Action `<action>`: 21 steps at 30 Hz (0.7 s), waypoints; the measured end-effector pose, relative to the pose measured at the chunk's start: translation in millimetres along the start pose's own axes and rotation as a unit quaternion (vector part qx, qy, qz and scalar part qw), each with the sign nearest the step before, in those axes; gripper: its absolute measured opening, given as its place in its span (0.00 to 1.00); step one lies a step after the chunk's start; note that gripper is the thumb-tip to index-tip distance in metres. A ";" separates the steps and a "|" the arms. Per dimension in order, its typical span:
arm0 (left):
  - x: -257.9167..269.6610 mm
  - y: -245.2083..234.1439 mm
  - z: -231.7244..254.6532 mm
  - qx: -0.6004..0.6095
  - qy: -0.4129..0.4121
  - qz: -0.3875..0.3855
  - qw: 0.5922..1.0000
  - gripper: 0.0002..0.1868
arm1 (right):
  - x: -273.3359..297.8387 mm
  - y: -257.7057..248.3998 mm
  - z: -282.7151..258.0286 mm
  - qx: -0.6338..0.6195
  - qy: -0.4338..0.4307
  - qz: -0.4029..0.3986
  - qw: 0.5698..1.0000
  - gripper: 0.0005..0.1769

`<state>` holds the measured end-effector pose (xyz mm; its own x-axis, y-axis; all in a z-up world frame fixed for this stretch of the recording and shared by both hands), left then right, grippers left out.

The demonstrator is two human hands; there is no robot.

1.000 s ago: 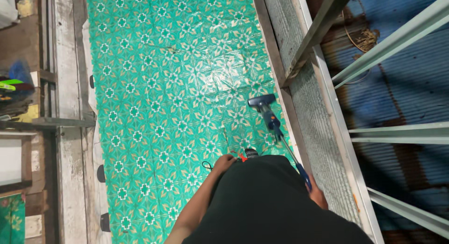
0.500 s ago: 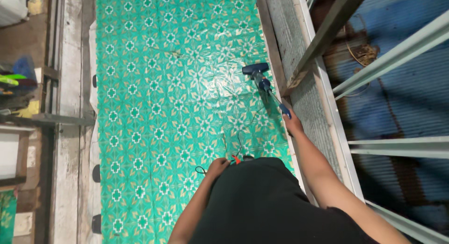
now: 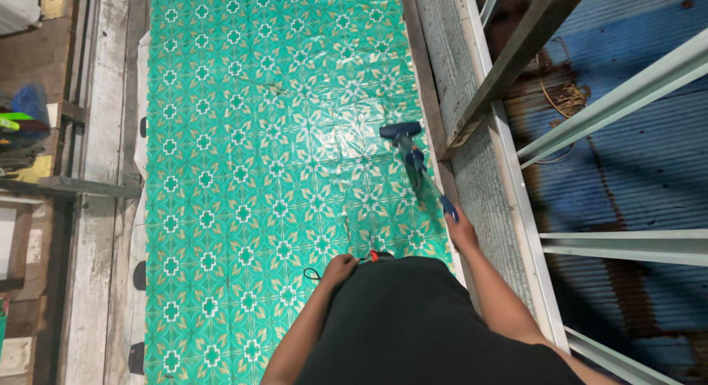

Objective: The person cleans the patterned floor using a hand-held vacuum, moving the vacuum head across the surface and handling the power cord by hand.

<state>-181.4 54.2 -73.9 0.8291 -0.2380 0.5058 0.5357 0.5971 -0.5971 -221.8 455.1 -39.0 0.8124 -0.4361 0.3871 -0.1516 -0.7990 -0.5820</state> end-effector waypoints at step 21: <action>-18.9 20.3 36.5 -0.051 0.014 -0.065 0.996 0.24 | 237.7 -85.5 134.7 0.011 0.120 -0.011 0.993 0.28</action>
<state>-192.0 98.7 -72.9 0.7554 -0.3294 0.5665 0.6507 0.4789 -0.5892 60.1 475.5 6.4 0.6573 -0.5066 0.5579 -0.1207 -0.8015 -0.5857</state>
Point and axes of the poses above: each hand's wrist, its own x-axis away from the middle knuckle, its own y-axis out of the palm, z = x × y, the point moved 9 cm from there along -x, towards the middle knuckle, and after that the axes turned 10 degrees about -x, right-handed, at the moved point
